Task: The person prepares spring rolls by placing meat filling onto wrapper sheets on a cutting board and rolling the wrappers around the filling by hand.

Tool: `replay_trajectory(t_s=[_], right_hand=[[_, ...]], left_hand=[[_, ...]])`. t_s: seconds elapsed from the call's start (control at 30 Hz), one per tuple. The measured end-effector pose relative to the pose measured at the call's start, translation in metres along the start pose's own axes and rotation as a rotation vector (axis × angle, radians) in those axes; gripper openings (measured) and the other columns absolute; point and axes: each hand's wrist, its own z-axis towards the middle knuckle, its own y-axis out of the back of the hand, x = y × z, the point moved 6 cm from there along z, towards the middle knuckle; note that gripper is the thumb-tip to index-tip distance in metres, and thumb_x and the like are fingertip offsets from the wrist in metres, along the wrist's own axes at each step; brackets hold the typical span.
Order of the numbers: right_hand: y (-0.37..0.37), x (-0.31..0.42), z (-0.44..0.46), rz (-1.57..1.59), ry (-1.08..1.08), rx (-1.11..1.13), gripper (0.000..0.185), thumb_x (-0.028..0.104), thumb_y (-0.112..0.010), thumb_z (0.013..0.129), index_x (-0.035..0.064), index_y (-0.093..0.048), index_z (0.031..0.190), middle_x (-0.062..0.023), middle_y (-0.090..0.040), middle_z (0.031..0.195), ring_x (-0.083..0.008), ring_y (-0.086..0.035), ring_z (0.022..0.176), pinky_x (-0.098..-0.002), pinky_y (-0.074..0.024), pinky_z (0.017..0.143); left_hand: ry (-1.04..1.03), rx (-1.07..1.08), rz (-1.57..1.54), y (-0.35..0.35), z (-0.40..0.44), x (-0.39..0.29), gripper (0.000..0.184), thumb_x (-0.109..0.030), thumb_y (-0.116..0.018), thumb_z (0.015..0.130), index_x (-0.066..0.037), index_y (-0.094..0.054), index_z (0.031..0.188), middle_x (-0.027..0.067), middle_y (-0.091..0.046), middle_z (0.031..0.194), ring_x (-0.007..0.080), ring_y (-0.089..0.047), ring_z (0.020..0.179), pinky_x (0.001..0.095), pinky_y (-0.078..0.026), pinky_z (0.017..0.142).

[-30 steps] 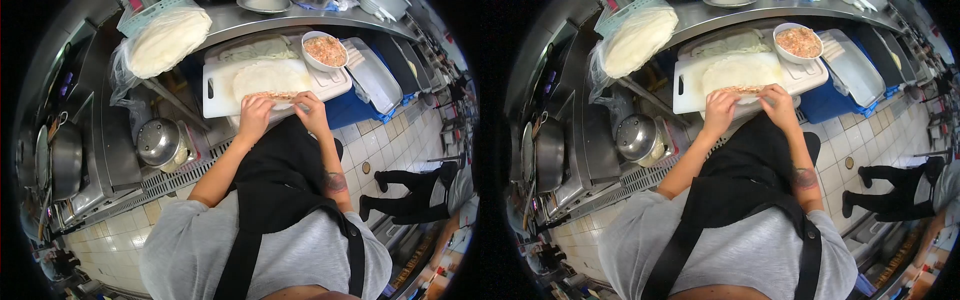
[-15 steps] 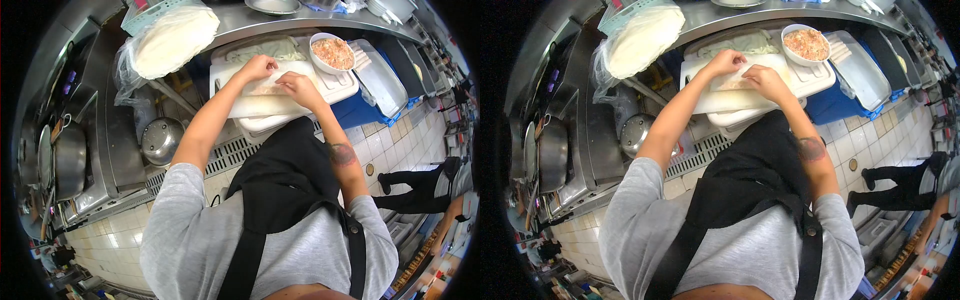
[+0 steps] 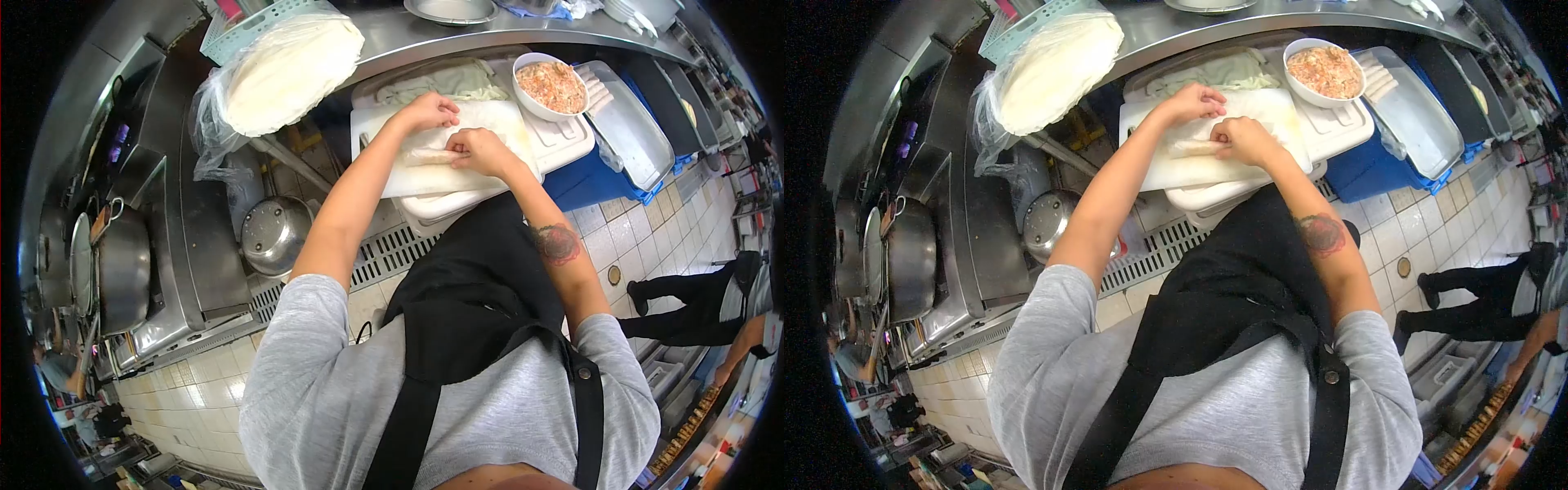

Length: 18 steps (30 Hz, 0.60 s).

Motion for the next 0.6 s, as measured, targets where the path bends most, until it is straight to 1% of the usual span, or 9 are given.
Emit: replay_trajectory(t_s=[0.07,0.17,0.27,0.3,0.4,0.5,0.57,0.6], right_hand=[[0.001,0.002,0.005,-0.033,-0.026,0.065,0.027,0.017,-0.081,0.07,0.0057,-0.071,0.092,-0.0129,-0.072,0.094,-0.0296,-0.069,0.089,-0.0388,-0.0538,0.081],[-0.007,0.017,0.012,0.089,0.164,-0.052,0.029,0.017,-0.082,0.07,0.0054,-0.071,0.094,-0.0124,-0.072,0.094,-0.0298,-0.069,0.089,-0.039,-0.0537,0.08],[-0.02,0.015,0.012,0.031,0.097,-0.12,0.029,0.018,-0.081,0.071,0.0052,-0.07,0.094,-0.0122,-0.071,0.094,-0.0299,-0.069,0.089,-0.0395,-0.0536,0.08],[-0.019,0.016,0.013,0.04,0.095,-0.107,0.029,0.017,-0.081,0.071,0.0051,-0.07,0.094,-0.0122,-0.071,0.094,-0.03,-0.069,0.089,-0.0398,-0.0536,0.08],[-0.019,0.018,0.013,0.046,0.098,-0.083,0.028,0.016,-0.081,0.071,0.0047,-0.07,0.094,-0.0124,-0.071,0.096,-0.0304,-0.068,0.091,-0.0404,-0.0537,0.082],[-0.022,0.021,0.014,0.027,0.11,-0.063,0.031,0.015,-0.082,0.07,0.0042,-0.07,0.096,-0.0126,-0.071,0.099,-0.0311,-0.068,0.093,-0.0409,-0.0532,0.084],[-0.024,0.016,0.014,0.045,0.09,-0.036,0.035,0.015,-0.082,0.069,0.0037,-0.069,0.099,-0.0125,-0.07,0.102,-0.0316,-0.067,0.094,-0.0411,-0.0521,0.086],[-0.017,0.013,0.01,0.043,0.13,-0.07,0.036,0.015,-0.083,0.068,0.0039,-0.069,0.1,-0.0122,-0.07,0.102,-0.0314,-0.067,0.094,-0.0413,-0.0521,0.087]], left_hand=[[-0.007,-0.01,0.033,-0.001,0.002,0.003,0.037,-0.007,-0.064,0.091,0.004,-0.061,0.126,0.012,-0.072,0.107,0.0157,-0.068,0.096,0.0291,-0.056,0.084],[-0.013,-0.007,0.075,-0.001,0.001,0.001,0.038,-0.004,-0.062,0.09,0.005,-0.06,0.127,0.0132,-0.072,0.111,0.0178,-0.068,0.1,0.0302,-0.056,0.087],[-0.023,-0.009,0.092,-0.002,-0.002,0.0,0.039,-0.003,-0.062,0.089,0.005,-0.06,0.127,0.0143,-0.072,0.112,0.0188,-0.068,0.102,0.0305,-0.055,0.088],[-0.03,-0.013,0.096,-0.002,-0.002,0.0,0.039,-0.003,-0.062,0.089,0.005,-0.06,0.127,0.0147,-0.072,0.113,0.019,-0.068,0.102,0.0305,-0.055,0.089],[-0.039,-0.021,0.132,-0.004,-0.002,-0.002,0.04,-0.004,-0.062,0.089,0.004,-0.06,0.128,0.0145,-0.072,0.112,0.0191,-0.068,0.102,0.0313,-0.055,0.089],[-0.035,-0.057,0.203,-0.005,-0.002,-0.01,0.037,-0.008,-0.064,0.087,0.003,-0.065,0.123,0.0153,-0.073,0.109,0.0202,-0.07,0.094,0.0326,-0.055,0.086],[-0.016,-0.039,0.38,-0.007,0.0,-0.019,0.037,-0.013,-0.064,0.089,0.0,-0.065,0.123,0.0144,-0.073,0.11,0.0207,-0.07,0.098,0.0338,-0.054,0.088],[-0.005,-0.028,0.472,-0.007,-0.001,-0.025,0.037,-0.015,-0.064,0.089,-0.001,-0.065,0.124,0.014,-0.073,0.111,0.0209,-0.069,0.1,0.0343,-0.054,0.089]])
